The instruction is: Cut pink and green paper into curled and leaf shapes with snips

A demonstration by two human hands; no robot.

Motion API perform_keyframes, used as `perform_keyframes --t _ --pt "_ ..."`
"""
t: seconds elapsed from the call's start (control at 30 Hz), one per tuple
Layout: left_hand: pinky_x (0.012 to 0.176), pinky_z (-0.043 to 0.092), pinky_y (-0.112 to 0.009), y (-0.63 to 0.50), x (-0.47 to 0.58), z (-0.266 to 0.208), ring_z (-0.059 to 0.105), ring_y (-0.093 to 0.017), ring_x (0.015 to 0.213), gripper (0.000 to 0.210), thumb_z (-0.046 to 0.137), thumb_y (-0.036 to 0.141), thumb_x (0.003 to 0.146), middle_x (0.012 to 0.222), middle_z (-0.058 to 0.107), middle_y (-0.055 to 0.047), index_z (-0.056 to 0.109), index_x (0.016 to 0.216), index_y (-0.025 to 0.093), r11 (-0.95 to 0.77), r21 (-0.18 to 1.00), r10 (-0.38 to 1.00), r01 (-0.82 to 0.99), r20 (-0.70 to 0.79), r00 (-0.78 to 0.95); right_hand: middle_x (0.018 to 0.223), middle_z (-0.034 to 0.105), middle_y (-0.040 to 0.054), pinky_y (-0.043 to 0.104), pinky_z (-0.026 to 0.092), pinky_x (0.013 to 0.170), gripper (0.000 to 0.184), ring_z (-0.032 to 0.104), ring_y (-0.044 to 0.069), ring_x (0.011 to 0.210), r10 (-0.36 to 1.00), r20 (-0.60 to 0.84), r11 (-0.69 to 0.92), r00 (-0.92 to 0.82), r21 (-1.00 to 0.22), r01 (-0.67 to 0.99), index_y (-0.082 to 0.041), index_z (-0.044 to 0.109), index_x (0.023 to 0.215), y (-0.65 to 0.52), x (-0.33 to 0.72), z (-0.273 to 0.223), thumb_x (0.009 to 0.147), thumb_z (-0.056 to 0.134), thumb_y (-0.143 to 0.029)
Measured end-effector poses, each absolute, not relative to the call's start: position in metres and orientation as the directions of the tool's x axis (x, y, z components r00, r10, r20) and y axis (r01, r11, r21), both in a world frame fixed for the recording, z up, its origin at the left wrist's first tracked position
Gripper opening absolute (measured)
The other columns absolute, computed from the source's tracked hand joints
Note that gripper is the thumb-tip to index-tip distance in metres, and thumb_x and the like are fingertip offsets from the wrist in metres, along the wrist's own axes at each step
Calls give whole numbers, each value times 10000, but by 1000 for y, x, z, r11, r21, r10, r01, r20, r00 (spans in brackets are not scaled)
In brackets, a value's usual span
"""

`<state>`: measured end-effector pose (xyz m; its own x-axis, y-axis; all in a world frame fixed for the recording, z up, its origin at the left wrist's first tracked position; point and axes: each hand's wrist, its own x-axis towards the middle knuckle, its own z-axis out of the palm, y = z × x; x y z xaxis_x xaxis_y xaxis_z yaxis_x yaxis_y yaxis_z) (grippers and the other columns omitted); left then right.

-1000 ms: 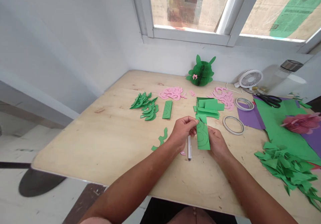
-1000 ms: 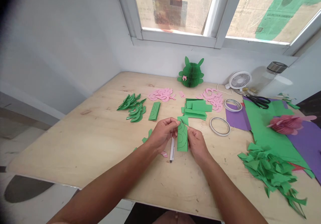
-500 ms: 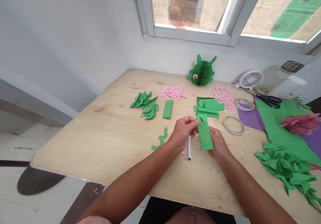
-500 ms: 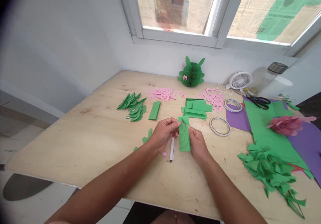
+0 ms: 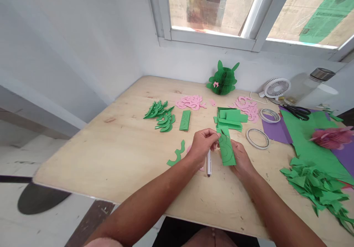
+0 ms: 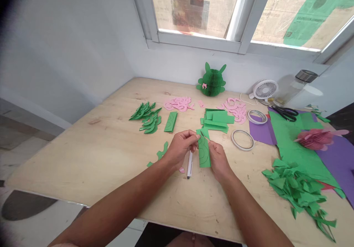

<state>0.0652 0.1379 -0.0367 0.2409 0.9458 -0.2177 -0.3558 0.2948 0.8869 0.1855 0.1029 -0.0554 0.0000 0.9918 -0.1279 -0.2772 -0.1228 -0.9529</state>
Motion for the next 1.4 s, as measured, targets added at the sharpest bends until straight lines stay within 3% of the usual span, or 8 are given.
perform_keyframes --t 0.93,1.4 --pt "426 315 -203 137 65 -36 417 -60 394 159 657 255 623 469 506 30 544 572 156 291 893 947 -343 -218 236 640 601 19 273 358 576 322 488 158 605 996 -90 -90 -11 -964 -249 -158 654 712 103 186 -57 777 618 -472" --pt "431 313 -208 138 65 -36 412 -61 395 188 673 286 597 458 505 30 543 548 160 289 898 948 -332 -218 234 617 552 -8 238 316 524 262 402 118 556 989 -144 -131 20 -941 -314 -158 618 673 103 185 -59 732 689 -403"
